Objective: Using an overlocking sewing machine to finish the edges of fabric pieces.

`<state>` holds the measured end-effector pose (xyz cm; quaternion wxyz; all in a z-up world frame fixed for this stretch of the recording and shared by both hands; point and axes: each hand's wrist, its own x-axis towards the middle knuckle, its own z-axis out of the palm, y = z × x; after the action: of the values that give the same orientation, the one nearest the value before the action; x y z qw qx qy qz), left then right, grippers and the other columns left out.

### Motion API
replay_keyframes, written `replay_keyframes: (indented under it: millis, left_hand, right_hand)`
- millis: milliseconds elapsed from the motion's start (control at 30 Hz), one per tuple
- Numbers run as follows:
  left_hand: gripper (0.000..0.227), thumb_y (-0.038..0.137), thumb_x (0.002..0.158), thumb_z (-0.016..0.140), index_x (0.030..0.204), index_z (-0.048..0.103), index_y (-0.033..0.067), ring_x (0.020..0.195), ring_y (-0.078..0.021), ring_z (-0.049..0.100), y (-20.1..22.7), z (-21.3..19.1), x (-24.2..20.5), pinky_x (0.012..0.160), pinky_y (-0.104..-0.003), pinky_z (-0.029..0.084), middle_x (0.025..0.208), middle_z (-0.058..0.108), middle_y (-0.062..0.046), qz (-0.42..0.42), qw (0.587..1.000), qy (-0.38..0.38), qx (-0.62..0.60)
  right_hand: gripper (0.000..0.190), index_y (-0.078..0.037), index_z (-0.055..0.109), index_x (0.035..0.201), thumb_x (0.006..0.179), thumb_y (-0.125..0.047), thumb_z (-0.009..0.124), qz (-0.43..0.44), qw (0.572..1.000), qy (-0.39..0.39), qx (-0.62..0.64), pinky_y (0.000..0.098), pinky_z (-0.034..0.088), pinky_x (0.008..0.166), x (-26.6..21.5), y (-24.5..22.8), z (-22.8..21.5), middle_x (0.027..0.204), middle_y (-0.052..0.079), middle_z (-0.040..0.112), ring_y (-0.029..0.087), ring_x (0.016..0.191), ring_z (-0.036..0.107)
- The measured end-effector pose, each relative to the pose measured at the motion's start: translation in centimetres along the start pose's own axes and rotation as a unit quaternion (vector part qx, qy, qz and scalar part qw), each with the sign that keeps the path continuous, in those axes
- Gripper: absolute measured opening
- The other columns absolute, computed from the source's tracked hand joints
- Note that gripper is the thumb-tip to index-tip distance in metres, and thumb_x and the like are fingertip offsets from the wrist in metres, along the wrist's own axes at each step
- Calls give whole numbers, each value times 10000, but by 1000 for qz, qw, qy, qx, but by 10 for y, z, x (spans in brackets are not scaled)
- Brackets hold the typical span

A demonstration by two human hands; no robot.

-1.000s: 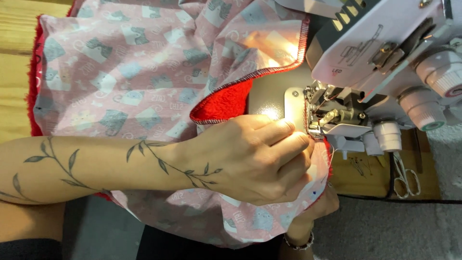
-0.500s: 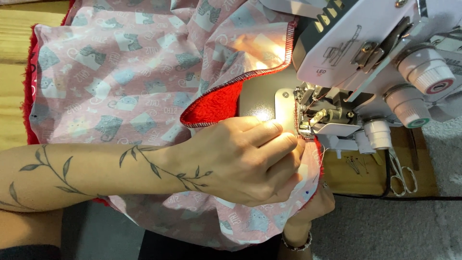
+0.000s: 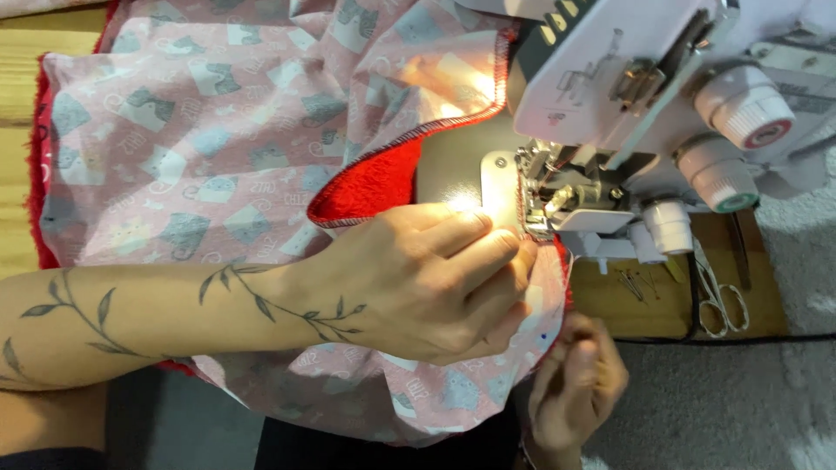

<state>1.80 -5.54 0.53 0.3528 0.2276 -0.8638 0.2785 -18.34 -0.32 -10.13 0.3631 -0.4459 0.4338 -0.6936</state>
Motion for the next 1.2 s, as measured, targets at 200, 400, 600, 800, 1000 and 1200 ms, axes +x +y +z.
replay_keyframes:
  millis: [200,400,600,800,1000,1200]
  left_hand:
    - [282,295,1070,584,1015,660,30,717,-156,539,1,-3,10,554,-269,456,990,637,-68,5,1000,-24,18]
    - [254,284,1074,642,994,710,52,708,-177,556,3,-3,17,612,-263,431,885,593,-8,-6,999,-39,2]
    - [93,85,1085,645,996,634,109,1162,-272,648,25,-20,67,831,-374,496,1146,643,-73,-1,994,-95,-54]
    - [306,151,876,714,587,727,251,1117,-318,534,39,3,87,1039,-462,395,867,658,-24,80,964,-249,-46]
    - [303,9,902,643,662,693,188,933,-307,569,35,8,86,1080,-529,385,751,611,7,83,961,-238,-117]
    - [241,20,906,606,737,709,157,855,-261,547,35,10,87,1090,-513,434,688,555,47,102,973,-206,-16]
  right_hand:
    - [392,160,658,1162,982,-184,714,176,948,-169,202,364,542,790,-10,26,-51,1017,201,743,254,901,696]
    - [207,78,666,1045,1003,-124,676,150,960,-139,189,263,491,687,-9,28,-61,878,92,696,128,763,621]
    - [143,-2,702,965,981,-135,651,55,987,-145,-34,227,479,739,-8,-31,-43,870,28,696,87,795,608]
    - [147,-15,636,986,926,-117,724,44,993,-91,-57,227,482,640,-16,-42,-43,828,49,704,93,729,624]
    - [278,-36,520,1054,888,56,724,75,989,-109,66,248,549,759,-18,-39,-53,932,145,742,152,814,704]
    - [330,-93,470,987,865,17,756,108,985,-120,67,217,495,658,-19,-29,-57,843,89,726,83,724,655]
